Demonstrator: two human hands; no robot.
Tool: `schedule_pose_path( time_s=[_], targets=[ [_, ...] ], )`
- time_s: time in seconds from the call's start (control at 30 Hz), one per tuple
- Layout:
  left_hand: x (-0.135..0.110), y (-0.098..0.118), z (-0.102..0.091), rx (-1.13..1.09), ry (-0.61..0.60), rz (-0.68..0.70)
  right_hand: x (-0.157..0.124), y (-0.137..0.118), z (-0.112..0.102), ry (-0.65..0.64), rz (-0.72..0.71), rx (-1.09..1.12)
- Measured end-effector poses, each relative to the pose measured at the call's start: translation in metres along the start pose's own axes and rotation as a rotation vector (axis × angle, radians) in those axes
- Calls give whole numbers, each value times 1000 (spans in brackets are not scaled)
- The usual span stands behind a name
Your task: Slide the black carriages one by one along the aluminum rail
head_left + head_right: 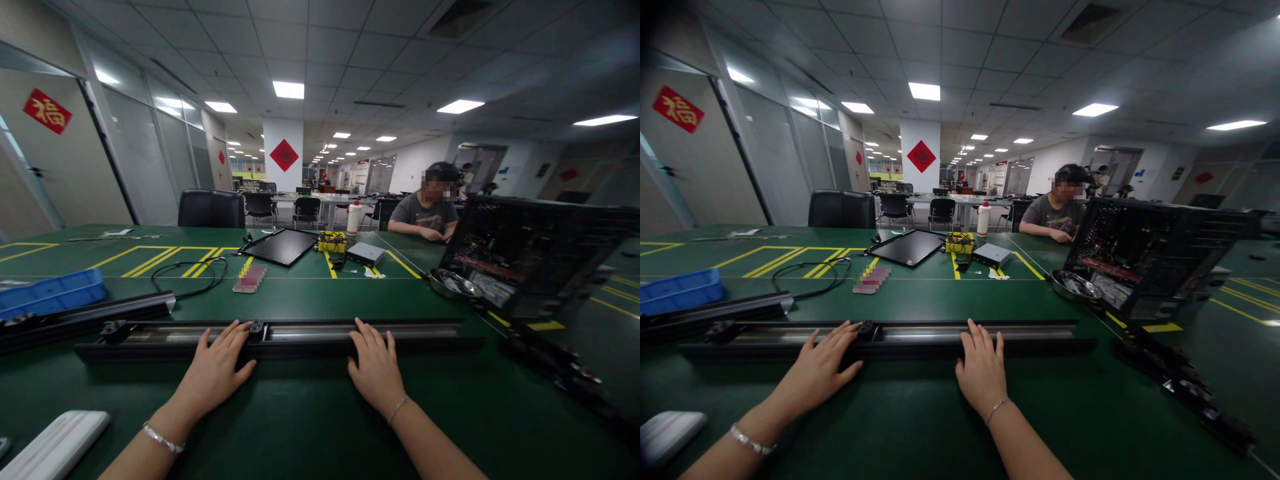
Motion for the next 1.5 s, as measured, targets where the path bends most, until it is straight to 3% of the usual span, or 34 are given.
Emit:
schedule_pose_path(
  time_s=[0.67,1.5],
  targets=[
    [1,7,-6,2,-25,-21,0,-2,-3,-36,14,2],
    [1,4,5,-16,-23,0,0,-2,-3,-22,6,0]
  ],
)
Point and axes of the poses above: each hand's wrist, its own x-axis towards the middle knuckle, its own z-axis out of the palm, y = z × x, the point moved 4 cm from there along x, towards the middle knuckle, and after that the axes turned 11 degrees about x, right-handed, at the moved point
